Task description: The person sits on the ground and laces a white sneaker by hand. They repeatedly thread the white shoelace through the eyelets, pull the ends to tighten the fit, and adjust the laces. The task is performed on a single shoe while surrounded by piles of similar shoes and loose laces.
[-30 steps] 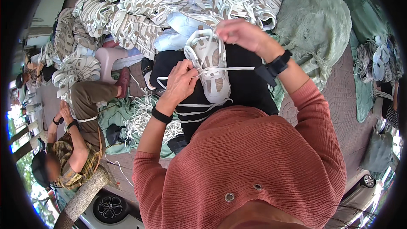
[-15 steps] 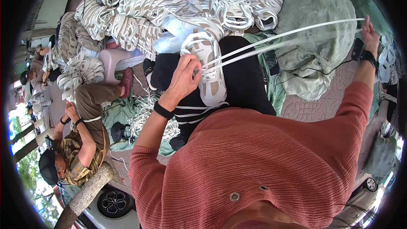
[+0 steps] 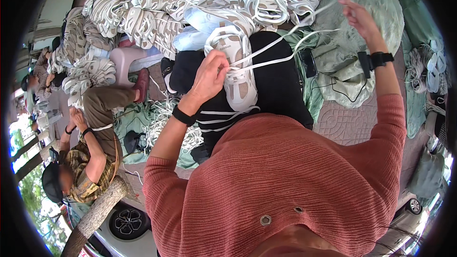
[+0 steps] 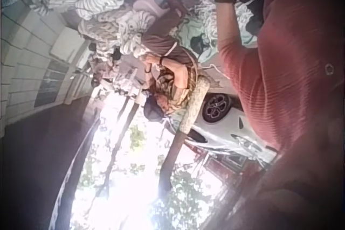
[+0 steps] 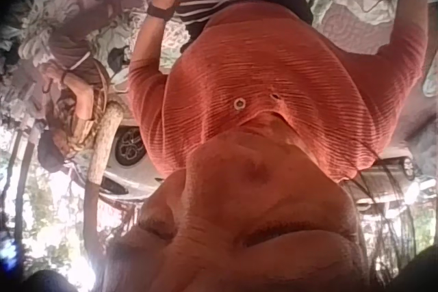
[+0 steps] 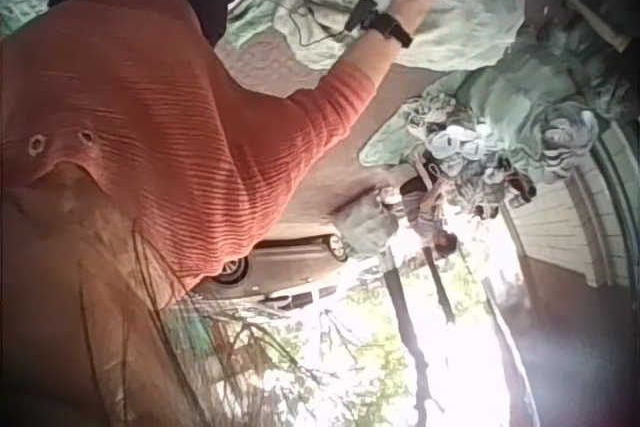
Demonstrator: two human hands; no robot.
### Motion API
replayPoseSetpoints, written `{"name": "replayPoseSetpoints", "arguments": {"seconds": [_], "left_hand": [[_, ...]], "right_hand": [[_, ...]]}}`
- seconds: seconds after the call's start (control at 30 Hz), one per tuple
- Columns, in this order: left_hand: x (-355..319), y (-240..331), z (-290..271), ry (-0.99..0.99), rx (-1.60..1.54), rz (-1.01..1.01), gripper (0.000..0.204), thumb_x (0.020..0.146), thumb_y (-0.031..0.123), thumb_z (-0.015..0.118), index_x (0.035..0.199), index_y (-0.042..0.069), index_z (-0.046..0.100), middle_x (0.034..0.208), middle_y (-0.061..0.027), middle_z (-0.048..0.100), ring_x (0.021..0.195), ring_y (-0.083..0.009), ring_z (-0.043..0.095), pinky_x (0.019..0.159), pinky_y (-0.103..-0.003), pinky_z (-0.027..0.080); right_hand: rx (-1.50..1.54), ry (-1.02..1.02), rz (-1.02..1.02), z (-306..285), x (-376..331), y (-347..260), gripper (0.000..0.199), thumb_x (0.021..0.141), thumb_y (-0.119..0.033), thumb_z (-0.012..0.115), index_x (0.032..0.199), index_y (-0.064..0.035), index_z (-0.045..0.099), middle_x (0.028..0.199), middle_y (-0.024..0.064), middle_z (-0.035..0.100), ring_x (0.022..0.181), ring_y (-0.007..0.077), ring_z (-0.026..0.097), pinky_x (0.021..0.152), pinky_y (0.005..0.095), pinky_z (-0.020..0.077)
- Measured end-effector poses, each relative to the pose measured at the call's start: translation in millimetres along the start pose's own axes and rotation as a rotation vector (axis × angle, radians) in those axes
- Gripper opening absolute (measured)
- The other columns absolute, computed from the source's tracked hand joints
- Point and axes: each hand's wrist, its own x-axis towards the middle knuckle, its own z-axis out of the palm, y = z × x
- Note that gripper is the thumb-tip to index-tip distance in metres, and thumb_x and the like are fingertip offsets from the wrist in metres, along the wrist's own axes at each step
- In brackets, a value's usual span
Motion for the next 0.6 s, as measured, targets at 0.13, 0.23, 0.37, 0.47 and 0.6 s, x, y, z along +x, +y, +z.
{"name": "replayPoseSetpoints", "arguments": {"seconds": [0.13,0.23,0.37,0.47,0.6], "left_hand": [[1.7,-0.2,-5.7,0.176,-0.099,0.085,0.017,0.08,-0.008,0.064,0.092,0.002,0.057,0.097,-0.0112,0.055,0.08,-0.0258,0.057,0.073,-0.034,0.048],[-10.4,-2.4,-14.4,0.314,-0.026,0.018,0.018,0.076,-0.003,0.07,0.091,0.003,0.06,0.092,-0.0108,0.058,0.078,-0.0274,0.059,0.071,-0.035,0.049],[-33.4,-3.6,-2.5,0.265,0.208,0.208,0.014,0.076,0.003,0.072,0.087,0.006,0.064,0.086,-0.0085,0.061,0.081,-0.029,0.061,0.072,-0.038,0.049],[-39.6,-5.6,12.3,0.216,0.317,0.191,0.013,0.079,0.003,0.069,0.09,0.005,0.064,0.085,-0.007,0.059,0.079,-0.0257,0.061,0.07,-0.036,0.049],[-35.8,-7.3,17.0,0.185,0.366,0.229,0.013,0.08,0.001,0.068,0.092,0.004,0.065,0.089,-0.0087,0.061,0.078,-0.0289,0.062,0.069,-0.038,0.05]], "right_hand": [[-0.288,-0.209,-0.156,99.5,-30.4,6.4,0.027,0.096,-0.018,0.048,0.111,-0.01,0.068,0.074,-0.0038,0.056,0.061,0.0029,0.043,0.053,0.0191,0.0315],[-0.309,-0.351,-0.241,166.5,-59.1,25.4,0.027,0.1,-0.027,0.048,0.106,-0.0103,0.068,0.071,-0.0047,0.053,0.069,0.0052,0.05,0.063,0.0214,0.0384],[-0.5,-0.624,-0.295,225.9,-95.7,45.0,0.033,0.103,-0.031,0.047,0.101,-0.0065,0.068,0.068,-0.0021,0.054,0.069,0.0073,0.054,0.067,0.0238,0.0438],[-0.645,-0.572,-0.416,252.4,-119.0,64.2,0.019,0.097,-0.026,0.058,0.099,-0.0081,0.066,0.072,0.0053,0.062,0.063,0.0146,0.059,0.061,0.0306,0.0471],[-0.856,-0.396,-0.672,256.6,-127.2,81.1,0.021,0.084,-0.022,0.071,0.098,-0.0095,0.06,0.079,0.0092,0.067,0.072,0.031,0.066,0.064,0.0399,0.0509]]}}
